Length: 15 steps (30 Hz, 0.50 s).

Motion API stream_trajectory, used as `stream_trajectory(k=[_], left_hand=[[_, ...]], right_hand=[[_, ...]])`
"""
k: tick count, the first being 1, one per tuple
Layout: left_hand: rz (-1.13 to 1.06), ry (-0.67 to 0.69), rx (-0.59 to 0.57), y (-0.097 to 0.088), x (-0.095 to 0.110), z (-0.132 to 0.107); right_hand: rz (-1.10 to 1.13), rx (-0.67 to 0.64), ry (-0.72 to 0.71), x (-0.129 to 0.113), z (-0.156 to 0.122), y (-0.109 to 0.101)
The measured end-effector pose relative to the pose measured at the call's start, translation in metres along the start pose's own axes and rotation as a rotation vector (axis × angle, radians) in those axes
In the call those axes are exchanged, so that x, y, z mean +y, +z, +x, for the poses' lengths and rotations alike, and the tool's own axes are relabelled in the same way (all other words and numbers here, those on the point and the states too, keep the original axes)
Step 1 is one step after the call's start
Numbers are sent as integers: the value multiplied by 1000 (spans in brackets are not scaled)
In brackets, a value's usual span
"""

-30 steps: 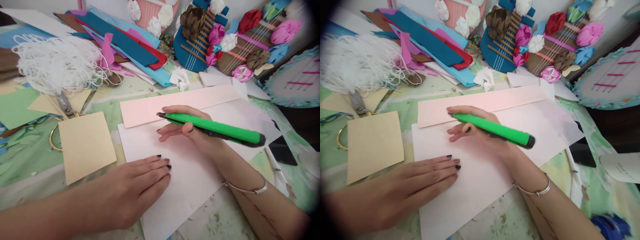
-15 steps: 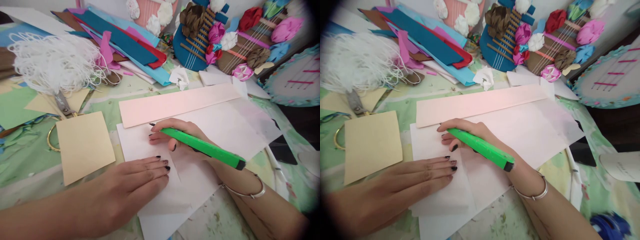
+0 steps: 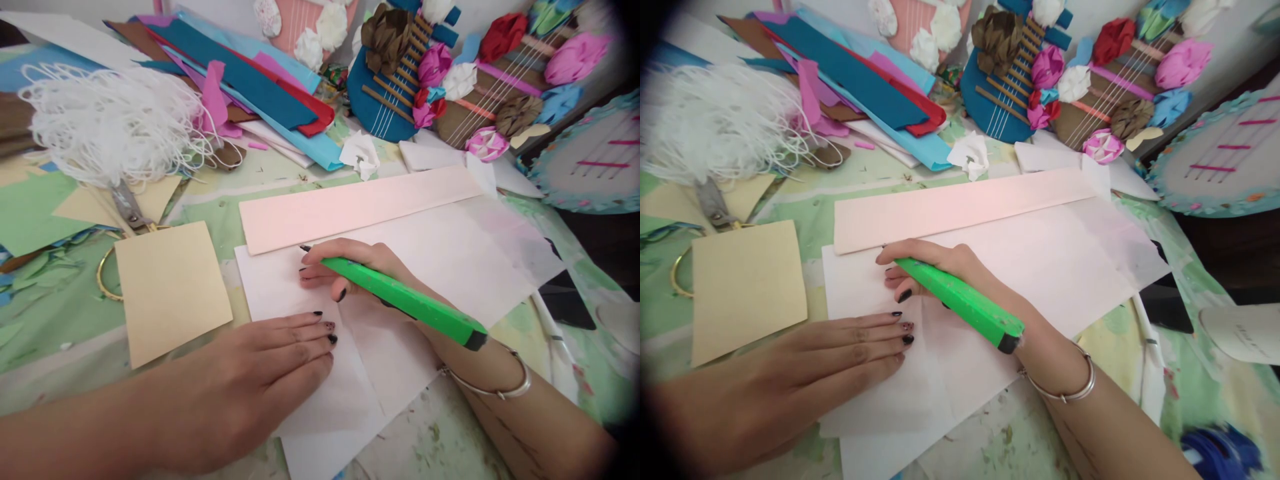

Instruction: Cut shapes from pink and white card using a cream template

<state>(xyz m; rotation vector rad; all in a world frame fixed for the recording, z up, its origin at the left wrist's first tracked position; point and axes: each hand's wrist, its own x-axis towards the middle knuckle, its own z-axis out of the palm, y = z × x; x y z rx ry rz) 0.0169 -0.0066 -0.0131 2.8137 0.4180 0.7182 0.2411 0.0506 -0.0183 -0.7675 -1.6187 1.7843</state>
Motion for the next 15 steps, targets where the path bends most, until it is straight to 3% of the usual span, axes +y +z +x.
stream_trajectory(k=[5,8,12,15], left_hand=[[-30,0,-34,3,0,-3],[19,5,-36,4,0,-3],[47,25,-31,3,0,-3],[49,47,-40,0,-2,-3]], right_hand=[[9,2,-42,1,-1,0],[29,82,-151,2,-2,-1],[-135,207,-246,3,-4,-5],[-256,194,-241,3,-6,-8]])
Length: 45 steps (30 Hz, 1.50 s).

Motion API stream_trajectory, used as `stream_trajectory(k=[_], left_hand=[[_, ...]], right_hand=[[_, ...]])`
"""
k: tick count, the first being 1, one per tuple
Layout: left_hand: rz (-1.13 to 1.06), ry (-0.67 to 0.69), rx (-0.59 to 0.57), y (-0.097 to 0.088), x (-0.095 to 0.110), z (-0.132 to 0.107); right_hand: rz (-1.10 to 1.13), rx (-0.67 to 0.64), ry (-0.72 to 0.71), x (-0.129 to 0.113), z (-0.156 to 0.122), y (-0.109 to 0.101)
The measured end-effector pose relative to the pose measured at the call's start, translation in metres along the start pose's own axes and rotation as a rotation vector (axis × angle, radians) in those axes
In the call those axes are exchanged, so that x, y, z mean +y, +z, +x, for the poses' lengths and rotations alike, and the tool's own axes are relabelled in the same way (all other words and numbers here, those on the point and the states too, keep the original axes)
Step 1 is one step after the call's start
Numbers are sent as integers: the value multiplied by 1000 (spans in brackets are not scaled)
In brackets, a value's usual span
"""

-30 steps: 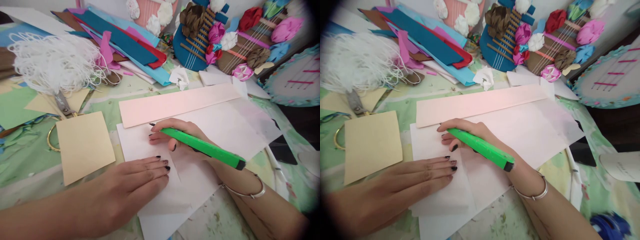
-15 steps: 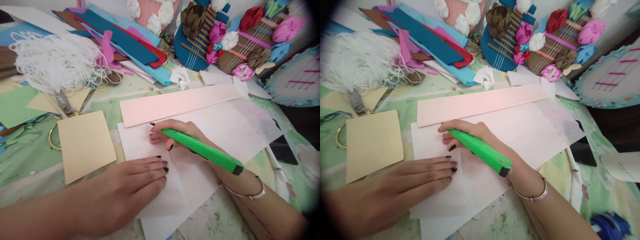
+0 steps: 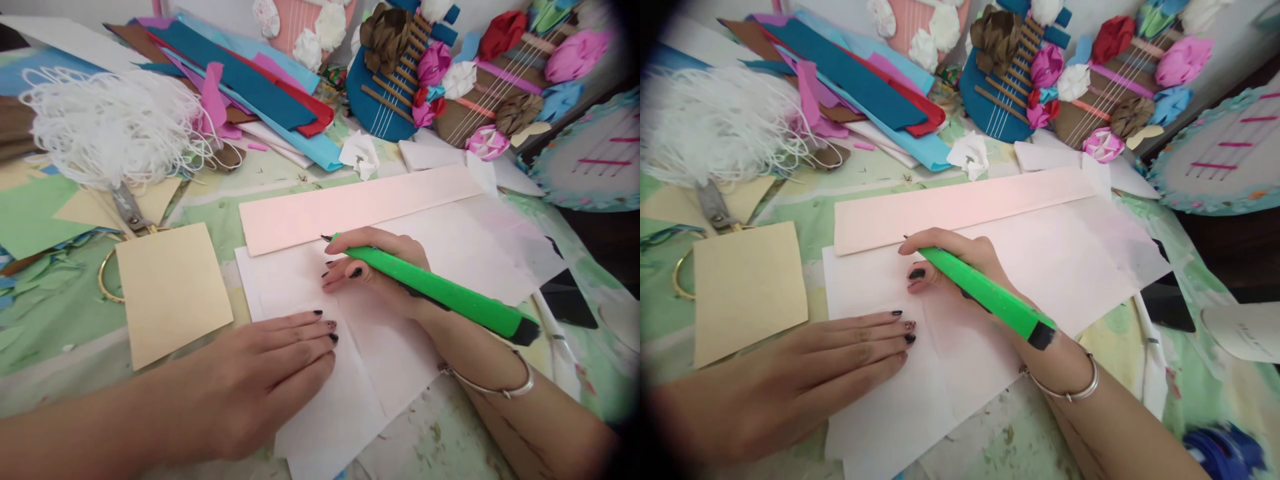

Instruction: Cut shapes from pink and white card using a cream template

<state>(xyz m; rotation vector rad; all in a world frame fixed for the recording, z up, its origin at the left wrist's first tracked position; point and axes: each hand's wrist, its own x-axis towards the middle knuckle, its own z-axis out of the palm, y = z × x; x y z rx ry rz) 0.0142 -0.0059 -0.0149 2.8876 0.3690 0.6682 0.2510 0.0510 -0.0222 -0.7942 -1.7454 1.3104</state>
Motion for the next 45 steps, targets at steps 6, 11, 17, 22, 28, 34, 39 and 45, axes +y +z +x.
stream_trajectory(k=[6,11,17,22,28,34,39,45], left_hand=[[49,-44,-20,2,-3,1],[135,-165,268,14,0,8],[92,-41,37,3,-4,7],[38,-55,31,1,-5,4],[-12,-93,75,13,-3,1],[-118,-214,-42,19,1,-2],[-139,-212,-41,8,-4,-2],[-33,-37,-62,-4,-12,3]], right_hand=[[-59,-30,29,-1,-3,0],[-99,-15,39,-5,-1,3],[-87,-13,36,-4,-1,3],[-81,-31,39,-3,-1,2],[-132,-50,41,-1,-2,0],[-180,-76,14,1,-3,-2],[-145,-83,14,4,-4,-3],[-135,-86,32,6,-3,-3]])
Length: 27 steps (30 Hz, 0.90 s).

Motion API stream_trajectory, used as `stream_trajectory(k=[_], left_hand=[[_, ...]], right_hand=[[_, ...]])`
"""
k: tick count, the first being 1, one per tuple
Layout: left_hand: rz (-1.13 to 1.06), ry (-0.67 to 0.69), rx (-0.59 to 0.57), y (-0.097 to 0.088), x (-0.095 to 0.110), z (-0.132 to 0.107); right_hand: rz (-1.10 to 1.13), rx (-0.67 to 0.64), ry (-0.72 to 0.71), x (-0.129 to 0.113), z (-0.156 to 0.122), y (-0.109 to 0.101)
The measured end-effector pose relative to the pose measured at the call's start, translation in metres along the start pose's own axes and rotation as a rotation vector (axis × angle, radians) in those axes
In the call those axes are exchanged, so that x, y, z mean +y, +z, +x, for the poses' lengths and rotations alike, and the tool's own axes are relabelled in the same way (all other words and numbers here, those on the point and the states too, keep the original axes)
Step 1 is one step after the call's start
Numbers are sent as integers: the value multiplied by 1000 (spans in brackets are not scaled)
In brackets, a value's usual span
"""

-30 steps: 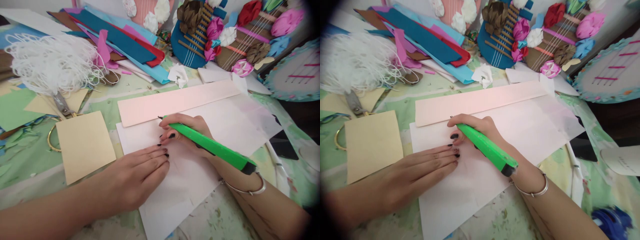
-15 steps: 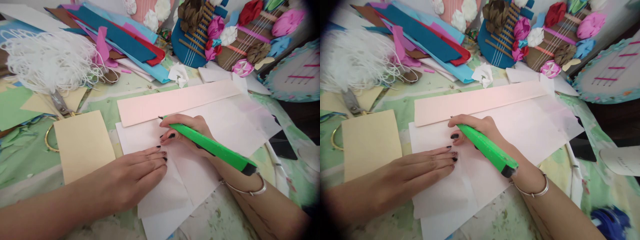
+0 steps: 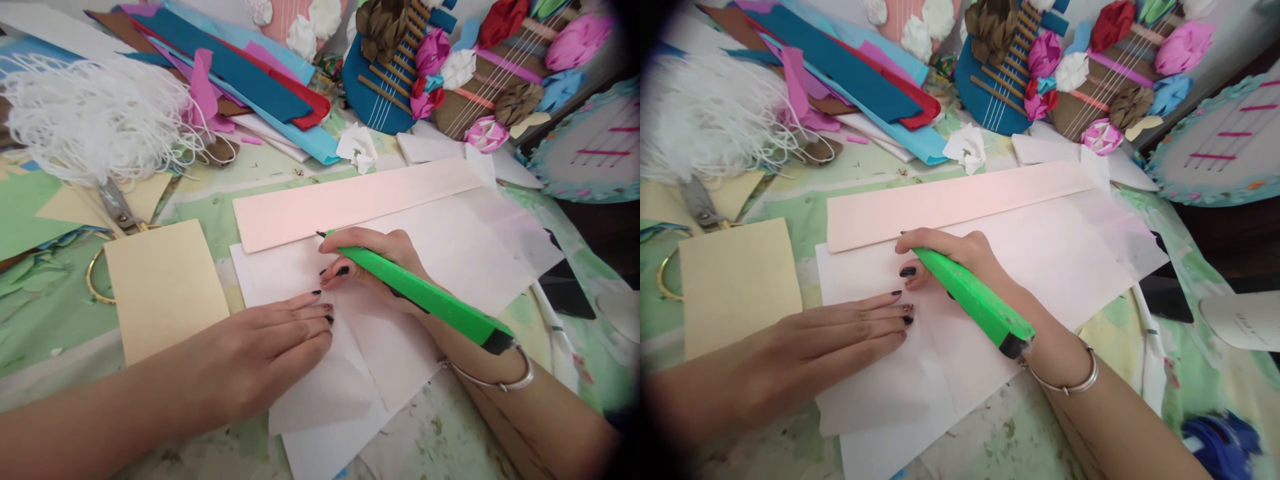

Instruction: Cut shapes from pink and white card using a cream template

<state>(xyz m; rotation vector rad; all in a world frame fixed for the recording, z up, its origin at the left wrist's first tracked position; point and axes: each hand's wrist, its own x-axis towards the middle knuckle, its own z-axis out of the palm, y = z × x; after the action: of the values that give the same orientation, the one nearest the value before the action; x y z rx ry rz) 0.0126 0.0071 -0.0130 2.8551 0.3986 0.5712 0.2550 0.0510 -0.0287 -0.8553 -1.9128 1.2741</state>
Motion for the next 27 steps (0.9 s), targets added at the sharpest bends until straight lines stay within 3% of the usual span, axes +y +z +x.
stream_trajectory(k=[11,19,27], left_hand=[[48,24,4,5,11,2],[-59,24,-24,-2,10,-2],[-290,-176,172,18,17,-11]], right_hand=[[51,17,-58,-3,1,0],[61,37,-55,-6,4,1],[0,38,-98,-5,4,-1]])
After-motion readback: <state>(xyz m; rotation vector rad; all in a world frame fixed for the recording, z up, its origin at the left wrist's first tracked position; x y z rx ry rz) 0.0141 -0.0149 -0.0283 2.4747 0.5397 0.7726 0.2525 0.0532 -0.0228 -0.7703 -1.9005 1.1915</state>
